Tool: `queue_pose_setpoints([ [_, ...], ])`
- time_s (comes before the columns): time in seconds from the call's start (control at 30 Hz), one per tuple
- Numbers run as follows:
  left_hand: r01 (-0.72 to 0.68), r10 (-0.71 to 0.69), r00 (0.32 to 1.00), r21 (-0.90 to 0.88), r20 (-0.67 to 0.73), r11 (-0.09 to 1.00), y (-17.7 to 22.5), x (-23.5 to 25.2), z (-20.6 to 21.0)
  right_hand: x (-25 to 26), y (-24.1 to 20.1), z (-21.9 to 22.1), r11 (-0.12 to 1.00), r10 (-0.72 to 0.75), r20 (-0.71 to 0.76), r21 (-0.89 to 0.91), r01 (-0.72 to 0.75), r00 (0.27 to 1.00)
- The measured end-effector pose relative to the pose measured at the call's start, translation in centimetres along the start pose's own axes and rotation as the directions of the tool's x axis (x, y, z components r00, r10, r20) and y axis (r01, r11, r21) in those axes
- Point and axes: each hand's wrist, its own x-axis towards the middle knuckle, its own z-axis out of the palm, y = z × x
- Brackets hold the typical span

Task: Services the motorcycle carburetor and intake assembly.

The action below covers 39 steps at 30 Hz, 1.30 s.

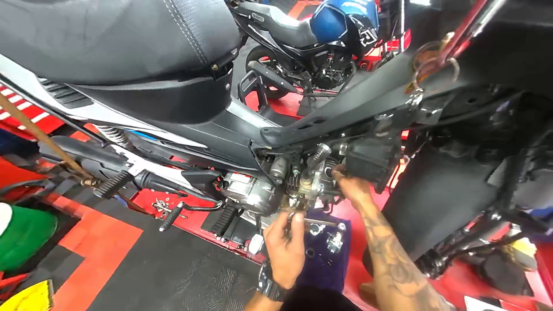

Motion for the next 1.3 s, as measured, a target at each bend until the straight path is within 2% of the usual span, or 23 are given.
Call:
queue_pose_setpoints([
  [0.27,-0.032,0.032,0.999,-0.024,0.021,0.999,0.2,-0.8,-1.4,0.2,0.6,0.4,0.997,-0.062,-0.043,0.037,0.064,0.997],
  [0.43,-0.029,0.030,0.998,-0.023,0.046,0.999,-0.1,-1.1,-1.7,0.3,0.4,0.3,1.000,0.009,-0.004,0.022,-0.009,1.000],
  [0.77,-0.001,0.004,0.998,-0.047,0.070,0.999,-0.1,-1.0,-1.6,0.6,0.8,0.7,1.000,0.022,-0.016,-0.006,-0.023,1.000],
  [1.07,0.002,0.002,0.997,-0.047,0.079,0.999,0.4,-1.1,-1.8,0.8,0.9,0.8,0.999,0.031,-0.021,0.008,-0.031,0.999],
  [1.3,-0.010,0.013,0.997,-0.042,0.080,0.999,0.5,-1.2,-2.0,0.7,1.1,1.0,0.998,-0.029,-0.045,0.054,0.031,0.999],
])
